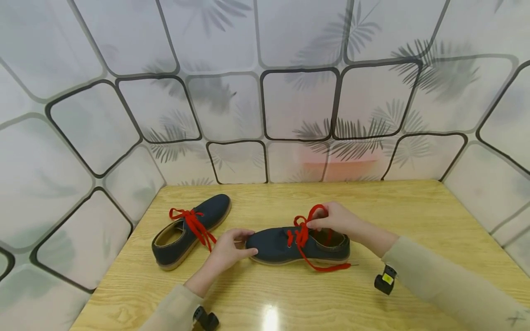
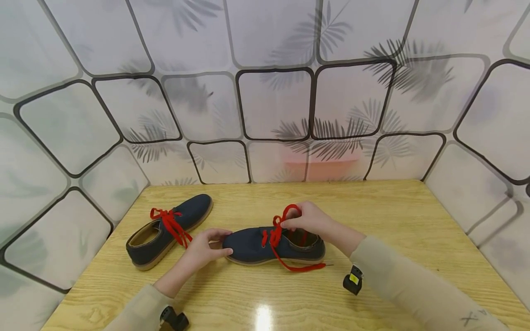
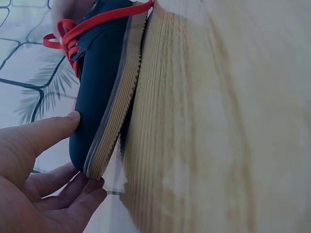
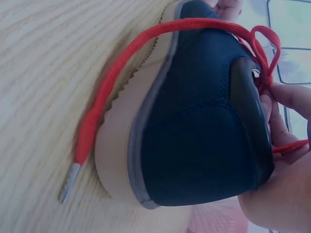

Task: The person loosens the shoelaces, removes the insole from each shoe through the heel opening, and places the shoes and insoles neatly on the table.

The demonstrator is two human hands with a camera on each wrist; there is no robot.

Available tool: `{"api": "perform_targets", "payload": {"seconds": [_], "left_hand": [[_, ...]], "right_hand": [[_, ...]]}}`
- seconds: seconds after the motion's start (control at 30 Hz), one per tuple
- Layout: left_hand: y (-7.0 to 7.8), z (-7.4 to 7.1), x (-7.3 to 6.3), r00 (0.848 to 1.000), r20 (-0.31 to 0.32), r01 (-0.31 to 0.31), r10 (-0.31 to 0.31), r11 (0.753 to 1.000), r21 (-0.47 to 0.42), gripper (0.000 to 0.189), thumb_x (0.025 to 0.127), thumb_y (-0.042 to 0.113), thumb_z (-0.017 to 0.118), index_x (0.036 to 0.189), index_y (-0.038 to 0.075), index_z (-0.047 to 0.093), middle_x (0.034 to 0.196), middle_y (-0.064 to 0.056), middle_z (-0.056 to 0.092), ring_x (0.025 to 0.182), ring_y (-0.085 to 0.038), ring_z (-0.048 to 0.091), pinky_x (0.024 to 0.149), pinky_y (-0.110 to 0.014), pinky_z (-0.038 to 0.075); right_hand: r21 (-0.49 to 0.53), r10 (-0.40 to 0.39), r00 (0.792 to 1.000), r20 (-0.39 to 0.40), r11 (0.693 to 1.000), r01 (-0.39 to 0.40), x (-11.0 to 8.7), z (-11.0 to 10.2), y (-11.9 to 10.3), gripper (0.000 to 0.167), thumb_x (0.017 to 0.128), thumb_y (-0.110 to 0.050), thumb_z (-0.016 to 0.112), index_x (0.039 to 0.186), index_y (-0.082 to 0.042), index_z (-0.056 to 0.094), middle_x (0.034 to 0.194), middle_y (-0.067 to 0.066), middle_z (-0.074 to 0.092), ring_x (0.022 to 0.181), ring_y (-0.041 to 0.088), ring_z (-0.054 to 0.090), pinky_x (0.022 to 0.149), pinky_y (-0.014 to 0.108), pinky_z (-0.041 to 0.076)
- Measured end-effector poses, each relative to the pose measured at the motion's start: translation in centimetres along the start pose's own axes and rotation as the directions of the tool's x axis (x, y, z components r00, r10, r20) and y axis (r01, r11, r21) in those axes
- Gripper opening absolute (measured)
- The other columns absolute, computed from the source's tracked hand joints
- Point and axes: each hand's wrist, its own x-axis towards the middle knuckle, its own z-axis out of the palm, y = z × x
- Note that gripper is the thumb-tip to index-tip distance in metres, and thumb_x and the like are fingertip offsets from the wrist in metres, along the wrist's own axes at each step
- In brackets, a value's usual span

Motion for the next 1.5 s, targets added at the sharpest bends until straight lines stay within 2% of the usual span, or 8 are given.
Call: {"api": "perform_targets", "payload": {"seconds": [0.37,0.6,0.77,1.1,1.2,1.27,1.4,1.5], "left_hand": [[0.0,-0.1,0.2,1.0,0.006,-0.006,0.006,1.0,0.002,0.046,0.085,0.002,0.088,0.129,-0.001,0.073,0.129,-0.018,0.072,0.121,-0.037,0.069,0.101,-0.045,0.063],[-0.1,0.1,0.3,1.0,0.007,-0.003,0.003,1.0,0.001,0.045,0.086,0.002,0.088,0.129,0.0,0.073,0.129,-0.018,0.072,0.121,-0.036,0.069,0.101,-0.044,0.064],[-0.2,0.0,0.2,1.0,-0.003,-0.007,0.007,1.0,0.008,0.046,0.086,0.003,0.088,0.129,0.0,0.073,0.129,-0.018,0.072,0.12,-0.036,0.069,0.101,-0.043,0.064],[-0.3,0.1,0.3,1.0,-0.007,-0.013,0.013,1.0,0.013,0.046,0.086,0.002,0.088,0.129,0.0,0.074,0.128,-0.017,0.072,0.119,-0.035,0.069,0.1,-0.042,0.064],[-0.2,0.1,0.4,1.0,-0.007,-0.022,0.023,1.0,0.02,0.045,0.086,0.002,0.088,0.129,0.0,0.074,0.128,-0.018,0.072,0.119,-0.036,0.069,0.1,-0.041,0.064],[-0.1,0.0,0.4,1.0,-0.007,-0.02,0.02,1.0,0.017,0.045,0.086,0.002,0.088,0.129,0.0,0.074,0.128,-0.018,0.072,0.119,-0.036,0.069,0.1,-0.042,0.064],[-0.2,0.0,0.4,1.0,-0.006,-0.017,0.017,1.0,0.01,0.046,0.085,0.002,0.088,0.128,-0.001,0.074,0.128,-0.019,0.071,0.119,-0.036,0.069,0.101,-0.042,0.064],[-0.3,0.1,0.4,1.0,-0.008,-0.013,0.014,1.0,0.01,0.046,0.085,0.001,0.088,0.128,-0.001,0.074,0.128,-0.018,0.071,0.119,-0.035,0.069,0.1,-0.042,0.064]], "right_hand": [[0.112,0.016,0.998,0.058,0.993,-0.023,0.1,-0.6,-0.1,0.015,0.094,-0.013,0.075,0.082,-0.008,0.069,0.073,-0.004,0.064,0.074,0.017,0.059,0.069,0.03,0.05],[0.204,0.078,0.996,0.035,0.975,-0.083,0.1,-0.8,-0.2,0.011,0.096,-0.013,0.073,0.086,-0.011,0.069,0.077,-0.005,0.068,0.079,0.017,0.062,0.076,0.03,0.054],[0.308,0.1,0.995,0.024,0.946,-0.102,0.2,-1.1,-0.1,0.013,0.096,-0.011,0.07,0.084,-0.013,0.069,0.076,-0.006,0.067,0.077,0.015,0.061,0.078,0.027,0.055],[0.511,0.147,0.989,0.004,0.85,-0.128,0.0,-1.3,0.2,0.031,0.106,-0.01,0.057,0.079,-0.017,0.069,0.074,-0.007,0.062,0.069,0.01,0.051,0.071,0.022,0.048],[0.491,0.13,0.992,-0.004,0.864,-0.111,-0.1,-1.2,0.1,0.025,0.105,-0.011,0.06,0.083,-0.014,0.069,0.076,-0.005,0.063,0.071,0.011,0.052,0.071,0.023,0.049],[0.441,0.1,0.995,0.0,0.893,-0.089,-0.2,-1.1,0.1,0.018,0.104,-0.012,0.062,0.087,-0.012,0.068,0.078,-0.004,0.064,0.073,0.013,0.054,0.074,0.025,0.051],[0.29,0.059,0.998,0.006,0.955,-0.058,-0.2,-0.9,0.0,0.013,0.101,-0.015,0.069,0.09,-0.009,0.069,0.079,-0.004,0.066,0.08,0.018,0.06,0.08,0.031,0.055],[0.176,0.062,0.998,0.01,0.982,-0.063,-0.2,-0.6,-0.2,0.014,0.099,-0.019,0.074,0.093,-0.006,0.072,0.079,-0.003,0.068,0.082,0.019,0.062,0.08,0.032,0.055]]}}
